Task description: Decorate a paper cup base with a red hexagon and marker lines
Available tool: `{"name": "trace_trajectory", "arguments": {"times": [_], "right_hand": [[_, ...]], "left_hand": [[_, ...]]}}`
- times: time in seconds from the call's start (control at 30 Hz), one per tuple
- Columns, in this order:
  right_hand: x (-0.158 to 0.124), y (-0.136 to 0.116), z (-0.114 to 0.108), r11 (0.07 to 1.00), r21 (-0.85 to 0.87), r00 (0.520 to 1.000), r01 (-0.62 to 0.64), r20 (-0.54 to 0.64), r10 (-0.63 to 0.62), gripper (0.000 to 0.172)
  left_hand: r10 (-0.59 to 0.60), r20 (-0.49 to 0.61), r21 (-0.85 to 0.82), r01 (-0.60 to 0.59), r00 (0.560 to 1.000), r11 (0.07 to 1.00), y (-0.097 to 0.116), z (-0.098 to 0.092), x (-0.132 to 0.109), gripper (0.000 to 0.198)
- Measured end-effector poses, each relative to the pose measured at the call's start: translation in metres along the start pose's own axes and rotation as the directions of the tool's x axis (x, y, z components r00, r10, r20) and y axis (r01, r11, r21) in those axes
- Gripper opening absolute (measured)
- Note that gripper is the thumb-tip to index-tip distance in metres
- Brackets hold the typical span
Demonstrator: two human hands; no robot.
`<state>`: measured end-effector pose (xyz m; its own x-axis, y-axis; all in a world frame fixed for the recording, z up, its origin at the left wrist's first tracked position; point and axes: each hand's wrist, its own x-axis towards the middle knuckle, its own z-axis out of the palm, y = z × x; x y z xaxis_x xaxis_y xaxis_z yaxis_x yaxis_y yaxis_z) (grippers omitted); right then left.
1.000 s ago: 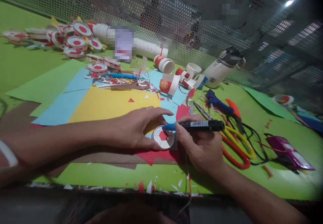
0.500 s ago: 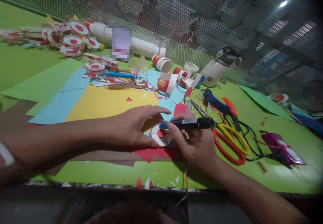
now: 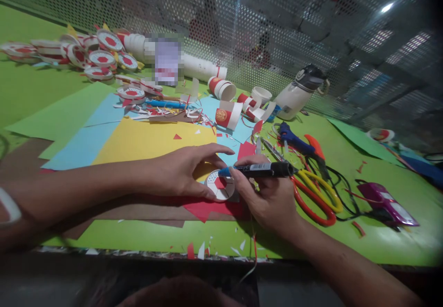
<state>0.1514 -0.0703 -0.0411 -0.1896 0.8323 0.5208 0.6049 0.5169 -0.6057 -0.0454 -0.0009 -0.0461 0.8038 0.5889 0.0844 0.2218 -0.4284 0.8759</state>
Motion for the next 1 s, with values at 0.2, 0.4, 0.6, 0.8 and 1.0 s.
{"name": "trace_trajectory", "arguments": {"times": [0.2,0.4,0.6,0.8,1.0], "right_hand": [[0.0006,-0.0105,-0.0002,0.998,0.046,0.978,-0.031,-0.207,0.040,0.003],[0.0041,-0.0070,0.0006,0.993,0.072,0.980,-0.094,-0.171,0.105,0.006],[0.0048,-0.0059,0.0007,0.990,0.070,0.979,-0.124,-0.156,0.133,0.007],[0.0047,-0.0052,0.0001,0.990,0.058,0.982,-0.132,-0.127,0.138,0.005],[0.0037,-0.0040,-0.0002,0.994,0.039,0.987,-0.105,-0.116,0.109,0.004]], "left_hand": [[-0.035,0.008,0.039,0.035,0.999,0.999,0.0013,-0.0013,0.0008,0.077],[-0.055,-0.011,0.060,0.055,0.998,0.997,0.0022,-0.0011,0.0000,0.075],[-0.045,-0.017,0.077,0.046,0.999,0.996,0.0023,-0.0004,-0.0004,0.075],[-0.033,-0.019,0.087,0.035,0.999,0.996,0.0024,-0.0004,0.0007,0.075],[-0.036,-0.023,0.101,0.039,0.999,0.994,0.0036,-0.0008,0.0011,0.075]]}}
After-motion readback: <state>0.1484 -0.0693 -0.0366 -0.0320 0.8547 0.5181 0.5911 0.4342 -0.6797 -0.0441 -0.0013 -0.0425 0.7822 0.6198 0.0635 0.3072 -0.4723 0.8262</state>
